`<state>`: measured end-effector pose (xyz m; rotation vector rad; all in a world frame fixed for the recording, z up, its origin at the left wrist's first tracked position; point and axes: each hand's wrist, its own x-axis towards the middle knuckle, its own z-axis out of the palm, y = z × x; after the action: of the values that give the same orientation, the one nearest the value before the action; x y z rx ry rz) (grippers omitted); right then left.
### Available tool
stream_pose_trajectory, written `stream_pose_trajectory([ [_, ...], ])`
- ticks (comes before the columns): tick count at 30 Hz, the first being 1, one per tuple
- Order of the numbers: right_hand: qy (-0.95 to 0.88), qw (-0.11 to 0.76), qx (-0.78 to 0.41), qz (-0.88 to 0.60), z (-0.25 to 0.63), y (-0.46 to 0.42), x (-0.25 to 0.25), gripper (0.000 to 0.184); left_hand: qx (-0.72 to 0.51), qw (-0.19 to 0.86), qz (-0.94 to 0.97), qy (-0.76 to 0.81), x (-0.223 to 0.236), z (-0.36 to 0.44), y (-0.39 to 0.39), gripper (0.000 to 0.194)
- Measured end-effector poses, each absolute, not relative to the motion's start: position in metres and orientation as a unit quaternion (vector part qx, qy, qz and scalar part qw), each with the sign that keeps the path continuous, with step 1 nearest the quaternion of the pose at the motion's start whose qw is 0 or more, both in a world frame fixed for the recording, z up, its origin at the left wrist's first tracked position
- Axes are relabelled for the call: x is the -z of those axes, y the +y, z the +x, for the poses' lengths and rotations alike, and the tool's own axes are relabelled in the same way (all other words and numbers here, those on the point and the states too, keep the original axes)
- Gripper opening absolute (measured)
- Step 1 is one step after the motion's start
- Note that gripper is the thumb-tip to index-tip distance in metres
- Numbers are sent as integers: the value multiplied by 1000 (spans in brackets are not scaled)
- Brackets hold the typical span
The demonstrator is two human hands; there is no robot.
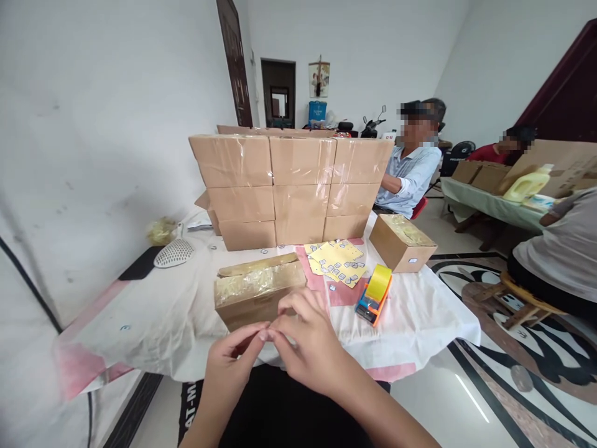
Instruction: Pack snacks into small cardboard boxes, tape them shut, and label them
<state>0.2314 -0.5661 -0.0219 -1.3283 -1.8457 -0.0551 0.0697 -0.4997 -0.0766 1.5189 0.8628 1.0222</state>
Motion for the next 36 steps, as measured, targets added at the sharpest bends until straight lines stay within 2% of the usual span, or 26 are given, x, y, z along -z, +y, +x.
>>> stream_pose_trajectory([
  [1, -745, 413, 60, -521, 231, -568, 23, 15, -416, 555, 618, 369, 74, 67, -500, 39],
  [5, -764, 411, 180, -464, 224, -575, 27, 20, -341, 658, 554, 378, 60, 49, -500, 86],
  [6, -768, 419, 187, -448, 224, -576, 27, 19, -334, 658, 556, 382, 59, 44, -497, 87],
  [8, -758, 461, 178, -425, 228, -573, 20, 18, -348, 616, 573, 414, 60, 34, -489, 73],
  [11, -716, 523, 79, -456, 246, -557, -2, 15, -391, 530, 566, 495, 72, 19, -470, 59],
  [13, -712, 500, -18, -493, 263, -532, -16, 13, -411, 497, 554, 526, 82, 13, -462, 60],
  [16, -739, 415, -122, -516, 289, -479, -21, 16, -430, 465, 578, 515, 87, 15, -461, 59],
  [21, -743, 300, -143, -581, 318, -411, 13, 11, -369, 456, 692, 422, 76, 45, -465, 63],
  [27, -764, 308, -141, -549, 327, -404, 41, 11, -202, 396, 803, 396, 69, 92, -446, 72],
  [31, -759, 288, -148, -565, 329, -403, 45, 13, -179, 338, 811, 443, 80, 112, -446, 66],
  [36, -726, 294, -202, -587, 326, -393, 45, 15, -178, 343, 805, 451, 93, 117, -452, 64],
])
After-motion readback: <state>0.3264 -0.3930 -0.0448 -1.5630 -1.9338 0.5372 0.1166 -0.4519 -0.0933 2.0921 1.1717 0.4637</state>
